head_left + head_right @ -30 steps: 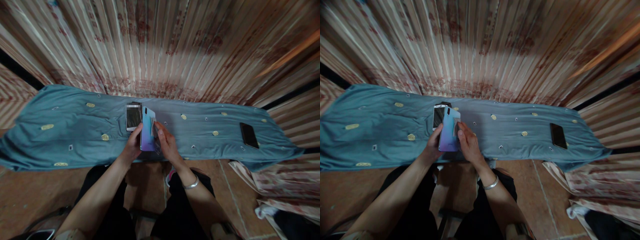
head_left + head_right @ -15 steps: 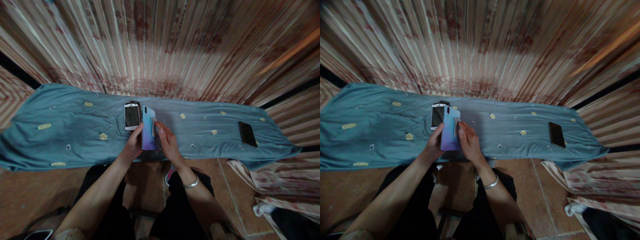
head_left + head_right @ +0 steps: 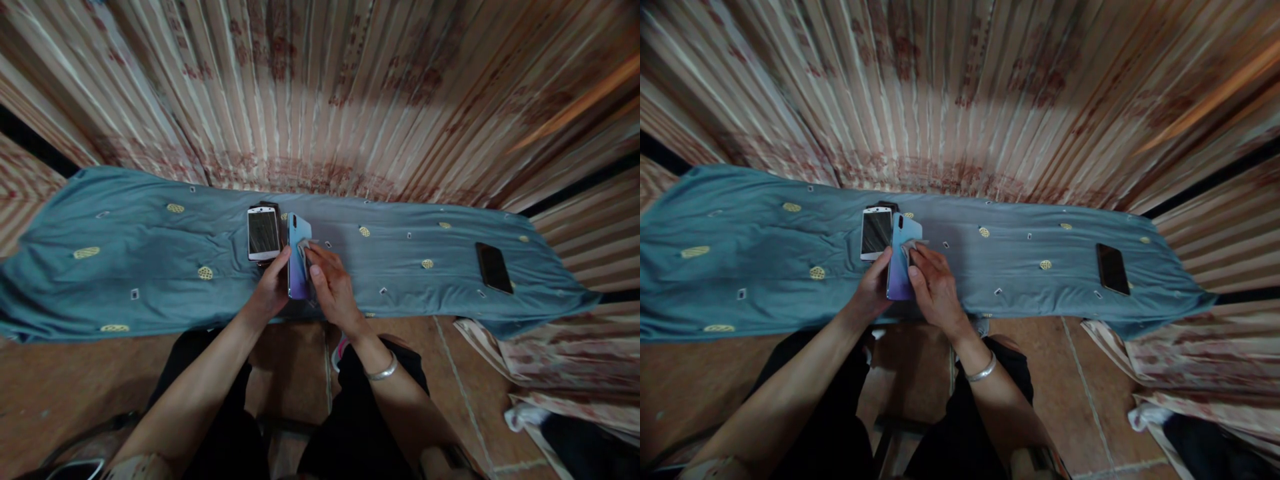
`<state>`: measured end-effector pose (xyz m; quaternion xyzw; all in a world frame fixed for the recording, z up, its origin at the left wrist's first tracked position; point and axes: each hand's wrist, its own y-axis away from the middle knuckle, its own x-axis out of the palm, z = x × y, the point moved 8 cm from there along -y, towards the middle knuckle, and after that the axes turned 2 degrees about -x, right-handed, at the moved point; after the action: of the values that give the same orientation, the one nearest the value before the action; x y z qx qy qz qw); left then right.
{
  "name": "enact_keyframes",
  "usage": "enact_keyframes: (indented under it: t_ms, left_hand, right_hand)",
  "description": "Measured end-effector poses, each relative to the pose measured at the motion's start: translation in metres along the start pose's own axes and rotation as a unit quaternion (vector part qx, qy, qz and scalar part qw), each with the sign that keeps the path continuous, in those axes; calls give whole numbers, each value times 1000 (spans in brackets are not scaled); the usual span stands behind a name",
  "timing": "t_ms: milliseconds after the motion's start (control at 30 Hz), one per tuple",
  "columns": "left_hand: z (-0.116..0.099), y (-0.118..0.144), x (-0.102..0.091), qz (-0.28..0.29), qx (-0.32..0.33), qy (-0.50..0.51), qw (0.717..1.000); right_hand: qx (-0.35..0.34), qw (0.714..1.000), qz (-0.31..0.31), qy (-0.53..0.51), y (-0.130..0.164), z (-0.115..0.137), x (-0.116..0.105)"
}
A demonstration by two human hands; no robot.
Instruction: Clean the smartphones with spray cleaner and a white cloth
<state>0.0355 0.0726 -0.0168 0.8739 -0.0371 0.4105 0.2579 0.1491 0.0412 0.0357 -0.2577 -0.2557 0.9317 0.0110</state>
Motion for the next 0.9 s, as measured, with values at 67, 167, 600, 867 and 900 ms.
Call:
enact_keyframes:
  t_ms: [67,167,600,867,900]
  left_hand:
    - [2,0,0,-7,0,4,1000]
    - [1,0,3,-2,11,16,1000]
    - [-7,-10,-9,2,1,21,1000]
    - [-2,-7,-2,-1,22,37,999]
    - [-3,-7,-2,2,19,33,999]
  right_hand:
    - [-9,1000,2,3,-1,4,2]
    - [-27,1000,9,9,-3,10,6]
    - [-98,995,21,0,3,30,12]
    - [-87,996,23,9,1,24,10]
    - [-87,996,25,9,2,25,10]
